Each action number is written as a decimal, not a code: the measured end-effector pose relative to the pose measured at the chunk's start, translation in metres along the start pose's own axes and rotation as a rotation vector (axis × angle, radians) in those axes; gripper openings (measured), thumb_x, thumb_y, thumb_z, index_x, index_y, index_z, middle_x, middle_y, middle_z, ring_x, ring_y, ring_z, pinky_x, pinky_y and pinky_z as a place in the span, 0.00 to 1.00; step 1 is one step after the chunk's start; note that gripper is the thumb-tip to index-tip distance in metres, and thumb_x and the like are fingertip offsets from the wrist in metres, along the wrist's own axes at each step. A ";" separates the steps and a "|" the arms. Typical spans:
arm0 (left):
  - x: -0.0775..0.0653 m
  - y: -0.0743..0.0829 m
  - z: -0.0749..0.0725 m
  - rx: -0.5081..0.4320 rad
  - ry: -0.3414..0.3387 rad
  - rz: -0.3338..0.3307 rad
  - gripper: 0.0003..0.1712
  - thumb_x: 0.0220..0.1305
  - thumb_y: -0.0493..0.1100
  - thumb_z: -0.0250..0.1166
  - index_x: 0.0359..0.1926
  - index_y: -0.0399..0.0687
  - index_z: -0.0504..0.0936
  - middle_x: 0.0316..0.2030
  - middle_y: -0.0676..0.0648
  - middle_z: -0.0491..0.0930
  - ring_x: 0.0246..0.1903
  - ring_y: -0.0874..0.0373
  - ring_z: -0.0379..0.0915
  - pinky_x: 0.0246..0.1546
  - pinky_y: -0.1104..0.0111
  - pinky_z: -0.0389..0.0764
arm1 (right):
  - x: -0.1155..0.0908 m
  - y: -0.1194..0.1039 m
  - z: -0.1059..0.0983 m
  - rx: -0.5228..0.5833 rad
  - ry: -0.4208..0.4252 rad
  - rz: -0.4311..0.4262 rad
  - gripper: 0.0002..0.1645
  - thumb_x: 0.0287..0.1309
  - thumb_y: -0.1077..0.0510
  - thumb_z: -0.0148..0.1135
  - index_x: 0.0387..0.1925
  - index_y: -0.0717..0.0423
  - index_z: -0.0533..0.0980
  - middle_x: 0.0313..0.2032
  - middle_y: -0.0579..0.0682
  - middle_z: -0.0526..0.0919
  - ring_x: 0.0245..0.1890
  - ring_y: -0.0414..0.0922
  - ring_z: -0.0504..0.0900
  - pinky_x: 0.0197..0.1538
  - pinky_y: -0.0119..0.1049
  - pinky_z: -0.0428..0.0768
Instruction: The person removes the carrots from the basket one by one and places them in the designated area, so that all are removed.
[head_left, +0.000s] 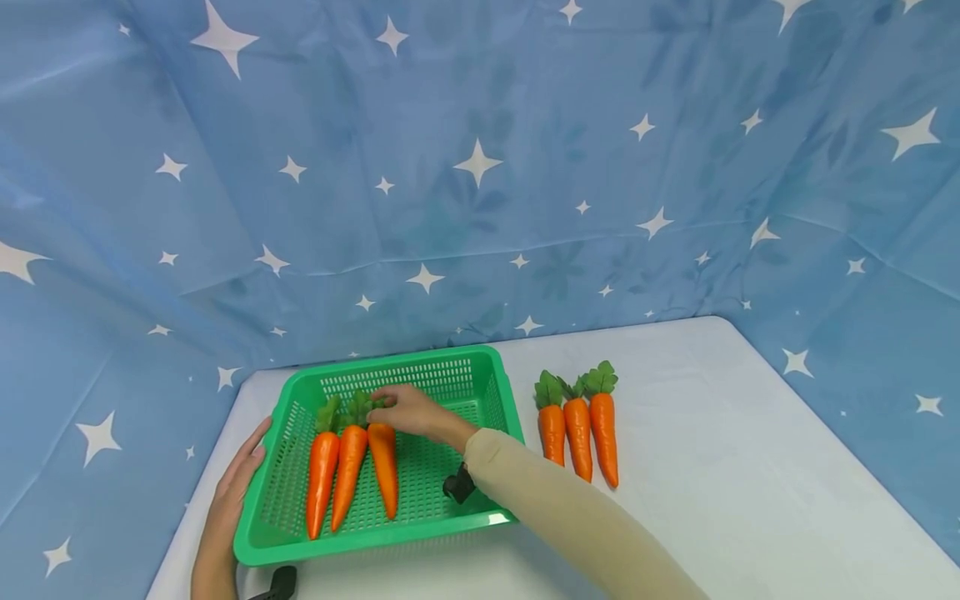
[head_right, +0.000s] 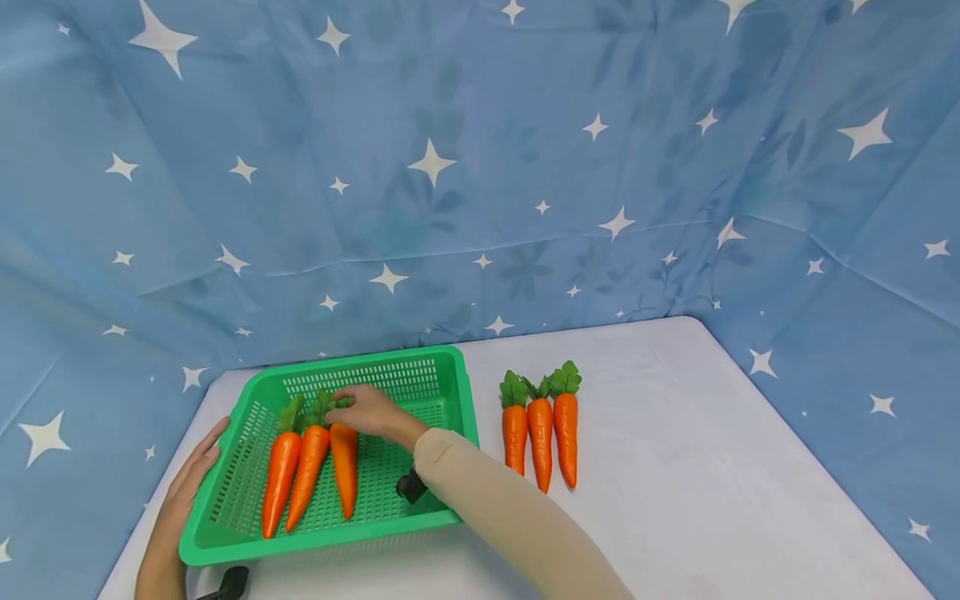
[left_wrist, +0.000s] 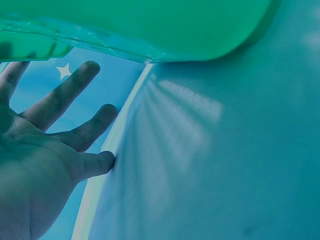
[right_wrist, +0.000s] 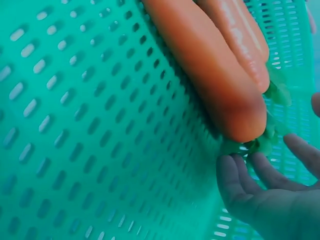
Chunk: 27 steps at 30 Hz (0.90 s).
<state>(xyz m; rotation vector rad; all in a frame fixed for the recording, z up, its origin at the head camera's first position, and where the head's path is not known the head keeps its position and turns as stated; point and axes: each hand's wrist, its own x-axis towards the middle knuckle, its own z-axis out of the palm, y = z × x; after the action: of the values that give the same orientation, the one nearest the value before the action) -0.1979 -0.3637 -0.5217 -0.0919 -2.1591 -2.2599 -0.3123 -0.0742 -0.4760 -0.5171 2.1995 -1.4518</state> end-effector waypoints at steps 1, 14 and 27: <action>0.000 0.000 0.000 -0.002 -0.001 0.001 0.33 0.91 0.50 0.42 0.88 0.52 0.49 0.70 0.66 0.66 0.57 0.67 0.76 0.49 0.71 0.83 | 0.000 0.000 0.000 -0.011 -0.003 -0.002 0.27 0.76 0.52 0.65 0.71 0.55 0.78 0.67 0.58 0.78 0.64 0.55 0.78 0.60 0.51 0.81; 0.001 0.000 -0.001 -0.010 -0.017 0.028 0.32 0.91 0.49 0.41 0.88 0.53 0.50 0.70 0.65 0.67 0.56 0.67 0.77 0.49 0.71 0.83 | -0.002 0.004 0.002 -0.080 -0.078 0.005 0.27 0.75 0.53 0.66 0.70 0.54 0.79 0.71 0.53 0.76 0.68 0.54 0.76 0.63 0.49 0.79; 0.000 0.000 -0.001 -0.029 -0.025 0.044 0.32 0.91 0.48 0.40 0.88 0.52 0.50 0.70 0.64 0.69 0.55 0.65 0.78 0.48 0.70 0.84 | -0.002 0.006 0.005 -0.181 -0.114 0.029 0.30 0.67 0.61 0.73 0.69 0.54 0.80 0.62 0.53 0.81 0.48 0.45 0.81 0.49 0.42 0.82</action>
<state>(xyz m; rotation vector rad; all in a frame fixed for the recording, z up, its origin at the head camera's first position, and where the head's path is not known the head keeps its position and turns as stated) -0.1978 -0.3642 -0.5220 -0.1682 -2.1141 -2.2791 -0.3078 -0.0745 -0.4828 -0.6092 2.2495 -1.1845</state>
